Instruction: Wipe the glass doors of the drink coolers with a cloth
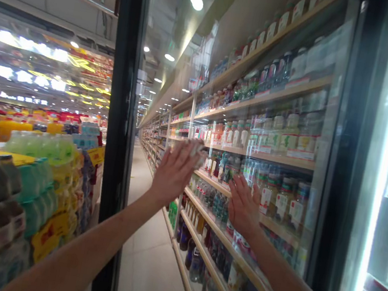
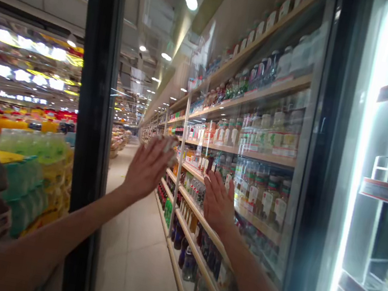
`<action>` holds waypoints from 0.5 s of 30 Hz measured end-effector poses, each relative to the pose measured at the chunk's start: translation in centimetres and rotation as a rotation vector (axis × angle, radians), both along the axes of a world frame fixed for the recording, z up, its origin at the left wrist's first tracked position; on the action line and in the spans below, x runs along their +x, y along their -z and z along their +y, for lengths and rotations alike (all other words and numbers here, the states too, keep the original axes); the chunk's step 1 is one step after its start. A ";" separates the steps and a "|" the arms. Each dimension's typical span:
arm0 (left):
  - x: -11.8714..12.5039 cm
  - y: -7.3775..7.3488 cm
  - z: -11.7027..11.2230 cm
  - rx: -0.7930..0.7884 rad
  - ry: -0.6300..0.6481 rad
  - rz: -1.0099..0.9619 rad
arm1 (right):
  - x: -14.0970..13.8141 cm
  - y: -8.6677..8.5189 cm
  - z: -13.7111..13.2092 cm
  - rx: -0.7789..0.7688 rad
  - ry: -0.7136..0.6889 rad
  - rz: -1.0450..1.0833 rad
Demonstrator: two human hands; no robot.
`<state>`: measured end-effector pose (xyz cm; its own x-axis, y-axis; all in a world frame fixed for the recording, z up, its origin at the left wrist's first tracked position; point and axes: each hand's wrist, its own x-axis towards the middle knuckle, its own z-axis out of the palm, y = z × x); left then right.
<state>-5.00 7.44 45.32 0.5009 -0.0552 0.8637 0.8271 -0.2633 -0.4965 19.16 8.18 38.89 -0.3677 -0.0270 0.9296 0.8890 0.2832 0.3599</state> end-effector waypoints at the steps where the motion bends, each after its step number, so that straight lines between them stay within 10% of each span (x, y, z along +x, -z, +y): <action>1: 0.0 0.3 -0.1 -0.006 0.016 0.135 | 0.0 0.0 0.0 0.006 -0.006 0.000; 4: -0.3 0.3 -0.1 -0.015 0.019 0.421 | -0.2 0.0 0.0 0.007 -0.021 0.007; 10: -1.3 -3.0 0.6 0.056 -0.021 -0.167 | -0.2 0.1 0.1 0.002 -0.029 0.022; 15: -0.6 -2.4 0.6 0.024 0.007 0.285 | -0.1 0.1 0.2 -0.010 -0.019 0.007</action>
<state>-5.61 8.08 47.74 0.7227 -0.0783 0.6867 0.6518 -0.2536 -0.7148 19.03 8.38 38.78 -0.3608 -0.0250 0.9323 0.8859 0.3034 0.3509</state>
